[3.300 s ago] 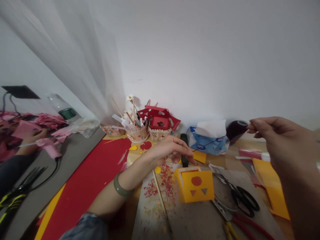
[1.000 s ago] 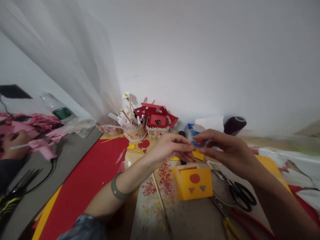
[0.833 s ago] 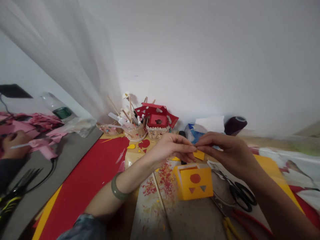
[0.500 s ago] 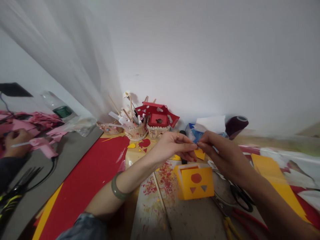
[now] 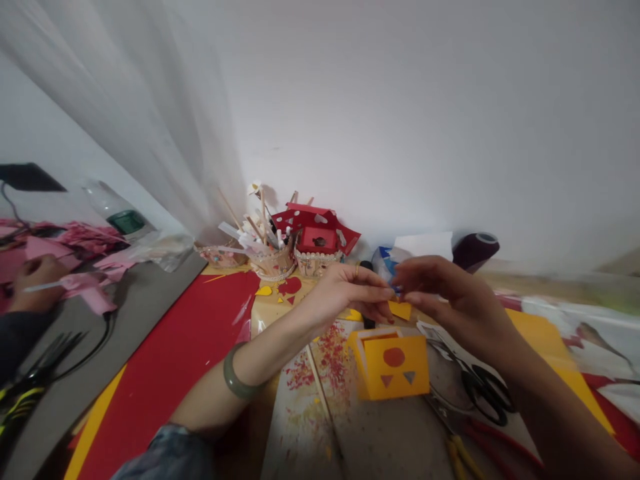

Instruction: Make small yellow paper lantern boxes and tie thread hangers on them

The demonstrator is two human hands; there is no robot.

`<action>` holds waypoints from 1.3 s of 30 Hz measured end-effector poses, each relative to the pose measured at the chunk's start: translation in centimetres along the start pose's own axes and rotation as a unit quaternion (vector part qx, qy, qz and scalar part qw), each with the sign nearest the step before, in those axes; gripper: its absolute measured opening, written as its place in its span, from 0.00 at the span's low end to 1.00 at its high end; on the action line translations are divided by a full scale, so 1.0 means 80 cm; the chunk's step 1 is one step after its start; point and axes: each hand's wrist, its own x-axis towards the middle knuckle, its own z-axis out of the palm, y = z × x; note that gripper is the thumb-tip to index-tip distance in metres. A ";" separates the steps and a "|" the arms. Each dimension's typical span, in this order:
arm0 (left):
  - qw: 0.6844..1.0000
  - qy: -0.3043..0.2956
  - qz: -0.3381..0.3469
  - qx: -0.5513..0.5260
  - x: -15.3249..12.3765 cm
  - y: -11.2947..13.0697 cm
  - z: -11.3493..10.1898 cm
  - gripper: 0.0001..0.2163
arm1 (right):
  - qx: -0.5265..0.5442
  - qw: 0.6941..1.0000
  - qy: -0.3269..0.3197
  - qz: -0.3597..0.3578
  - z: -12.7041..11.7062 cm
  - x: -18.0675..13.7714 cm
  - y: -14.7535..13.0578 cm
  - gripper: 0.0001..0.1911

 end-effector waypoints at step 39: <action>0.913 0.175 0.223 0.292 -0.011 -0.016 0.015 0.04 | -0.283 0.939 0.095 -0.170 0.024 -0.004 -0.032 0.12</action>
